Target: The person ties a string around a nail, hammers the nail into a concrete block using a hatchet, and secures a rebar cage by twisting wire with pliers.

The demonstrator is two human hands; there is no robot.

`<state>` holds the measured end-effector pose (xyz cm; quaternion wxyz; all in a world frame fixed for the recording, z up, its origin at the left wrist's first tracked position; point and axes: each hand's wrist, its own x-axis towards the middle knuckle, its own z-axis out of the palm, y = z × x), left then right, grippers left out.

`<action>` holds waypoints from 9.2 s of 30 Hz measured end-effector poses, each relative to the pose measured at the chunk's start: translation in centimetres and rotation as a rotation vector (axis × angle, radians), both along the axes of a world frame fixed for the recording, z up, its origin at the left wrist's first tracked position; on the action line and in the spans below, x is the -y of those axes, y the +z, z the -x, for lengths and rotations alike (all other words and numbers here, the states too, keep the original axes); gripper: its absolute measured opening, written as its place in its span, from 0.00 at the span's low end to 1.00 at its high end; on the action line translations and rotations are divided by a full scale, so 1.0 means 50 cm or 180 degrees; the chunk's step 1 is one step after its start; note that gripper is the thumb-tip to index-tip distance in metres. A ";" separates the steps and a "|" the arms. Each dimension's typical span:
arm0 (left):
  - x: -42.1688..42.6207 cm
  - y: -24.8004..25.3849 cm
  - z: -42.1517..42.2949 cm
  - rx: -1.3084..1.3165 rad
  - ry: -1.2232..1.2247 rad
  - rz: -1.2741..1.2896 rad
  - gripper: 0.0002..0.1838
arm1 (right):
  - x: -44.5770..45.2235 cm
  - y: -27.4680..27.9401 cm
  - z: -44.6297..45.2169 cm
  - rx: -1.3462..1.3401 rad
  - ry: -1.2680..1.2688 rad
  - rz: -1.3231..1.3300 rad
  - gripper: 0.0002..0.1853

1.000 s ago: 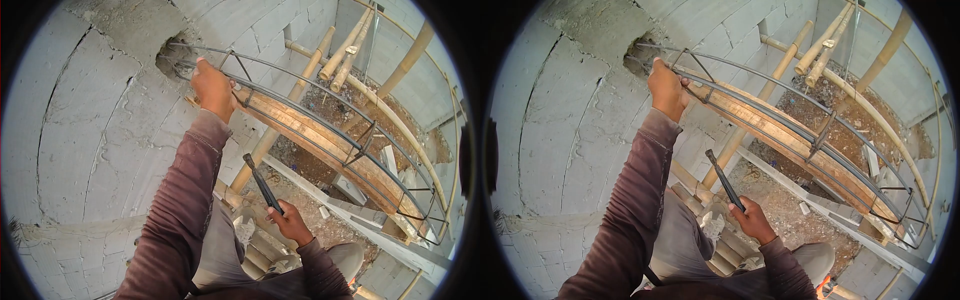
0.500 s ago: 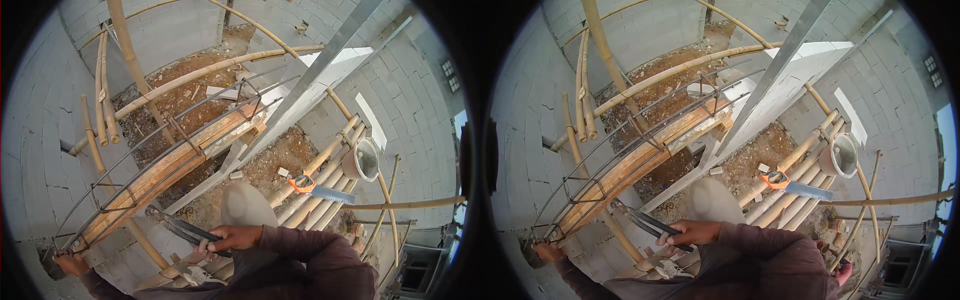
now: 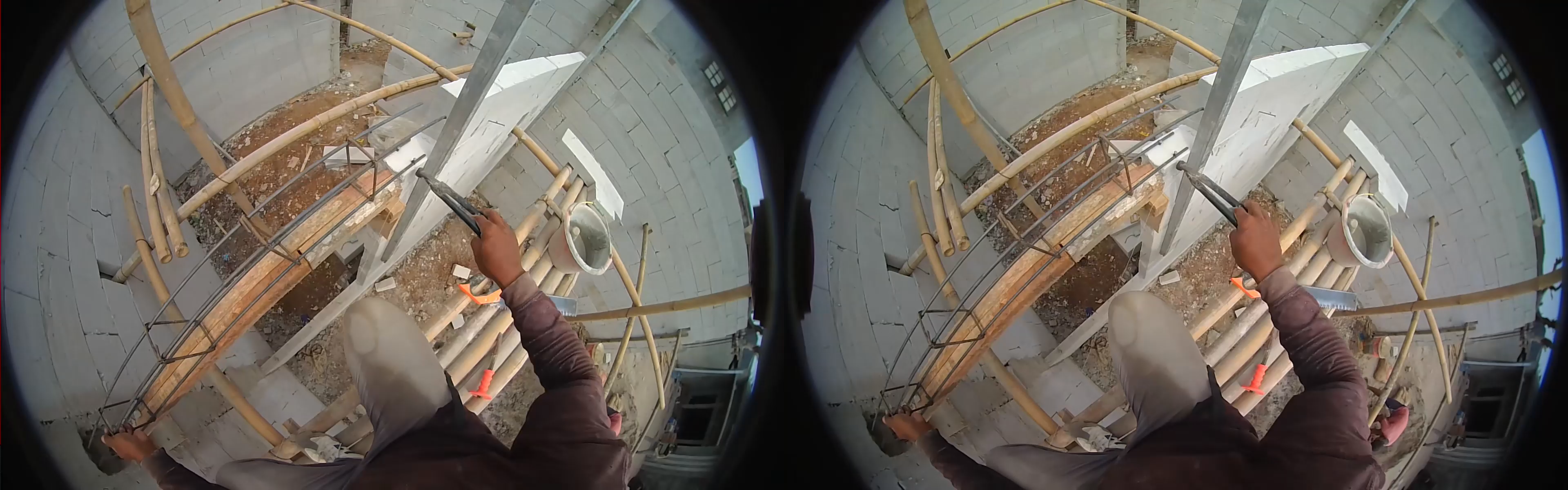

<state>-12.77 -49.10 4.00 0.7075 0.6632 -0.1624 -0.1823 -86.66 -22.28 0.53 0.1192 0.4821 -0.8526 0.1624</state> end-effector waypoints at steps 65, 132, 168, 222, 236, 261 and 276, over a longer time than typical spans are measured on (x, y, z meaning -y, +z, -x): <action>-0.002 -0.033 -0.023 0.0134 -0.0231 0.0226 0.25 | 0.179 0.270 0.086 -0.1269 -0.0113 -0.2203 0.10; -0.002 -0.034 -0.029 -0.0146 -0.0382 0.0339 0.21 | 0.207 0.273 0.020 -0.2423 -0.0279 -0.2011 0.08; -0.013 -0.004 0.014 -0.0121 -0.0328 0.0415 0.23 | 0.015 0.068 0.076 0.3385 -0.0680 -0.0408 0.20; 0.000 0.114 0.393 0.3849 -0.3133 -0.0663 0.27 | 0.149 0.244 0.071 -0.2132 0.0338 -0.1667 0.11; -0.009 0.124 0.406 0.4000 -0.2914 -0.0714 0.27 | 0.211 0.291 0.039 -0.2325 0.0420 -0.1928 0.10; -0.010 0.129 0.409 0.4076 -0.2809 -0.0805 0.27 | 0.105 0.088 0.199 0.1122 -0.0172 -0.1661 0.29; 0.005 0.110 0.408 0.3805 -0.3003 -0.0684 0.28 | 0.155 -0.158 -0.136 0.8417 0.0726 0.2082 0.19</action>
